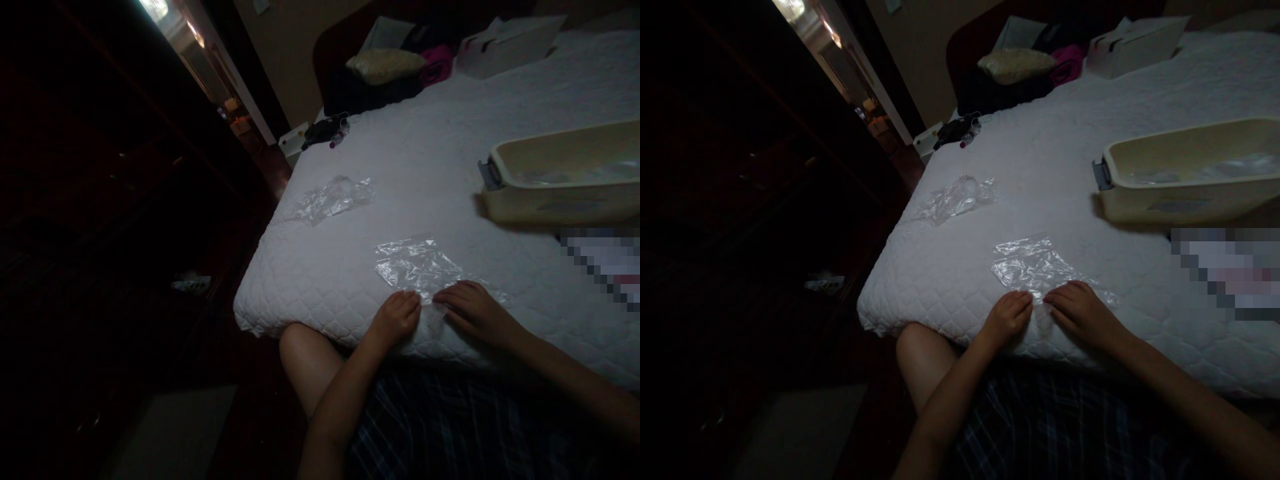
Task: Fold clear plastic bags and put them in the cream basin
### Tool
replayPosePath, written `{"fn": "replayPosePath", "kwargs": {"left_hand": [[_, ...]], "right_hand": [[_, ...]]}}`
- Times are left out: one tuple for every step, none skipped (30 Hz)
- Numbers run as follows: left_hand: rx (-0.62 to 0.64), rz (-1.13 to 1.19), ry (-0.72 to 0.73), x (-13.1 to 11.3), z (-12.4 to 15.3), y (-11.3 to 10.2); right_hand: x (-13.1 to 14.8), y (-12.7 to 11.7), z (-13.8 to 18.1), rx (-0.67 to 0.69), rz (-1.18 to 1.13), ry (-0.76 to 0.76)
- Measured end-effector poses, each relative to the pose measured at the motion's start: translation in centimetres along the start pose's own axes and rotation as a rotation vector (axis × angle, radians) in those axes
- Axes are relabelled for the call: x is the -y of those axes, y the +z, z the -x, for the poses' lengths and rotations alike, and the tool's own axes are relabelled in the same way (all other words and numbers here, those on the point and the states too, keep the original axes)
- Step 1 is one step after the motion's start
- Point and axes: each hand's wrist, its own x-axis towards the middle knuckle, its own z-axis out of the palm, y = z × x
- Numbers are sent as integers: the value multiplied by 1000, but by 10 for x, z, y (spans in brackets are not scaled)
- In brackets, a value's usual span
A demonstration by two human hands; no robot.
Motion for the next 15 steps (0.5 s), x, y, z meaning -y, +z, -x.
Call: {"fn": "replayPosePath", "kwargs": {"left_hand": [[-20, 7, -6, 0, 0, 0], [-33, 12, -12, 0, 0, 0], [-38, 16, -13, 0, 0, 0], [-35, 16, -12, 0, 1, 0], [-30, 14, -9, 0, 1, -1], [-26, 9, -5, 0, 1, -1], [-25, 2, -3, 0, 0, -2], [-34, -4, -2, 0, 0, -3], [-47, -10, -2, 0, -1, -4], [-62, -15, -1, -1, -1, -6], [-75, -19, 1, -1, -2, -7], [-79, -21, 1, -1, -2, -7], [-76, -21, 2, -1, -2, -8], [-64, -17, 2, -1, -2, -8], [-46, -13, 1, -1, -2, -8]], "right_hand": [[2, 0, -2, -3, -1, 31], [4, 1, -4, -6, 0, 61], [5, 2, -5, -9, 1, 89], [6, 4, -7, -13, 4, 115], [7, 5, -8, -23, 8, 140], [7, 7, -9, -38, 13, 163], [8, 8, -10, -56, 19, 186], [9, 9, -12, -75, 25, 212], [9, 10, -13, -87, 30, 236], [10, 10, -14, -91, 32, 258], [11, 11, -15, -88, 33, 278], [11, 11, -16, -82, 32, 296], [11, 12, -17, -75, 32, 310], [12, 12, -18, -72, 33, 322], [12, 13, -18, -73, 34, 331]]}}
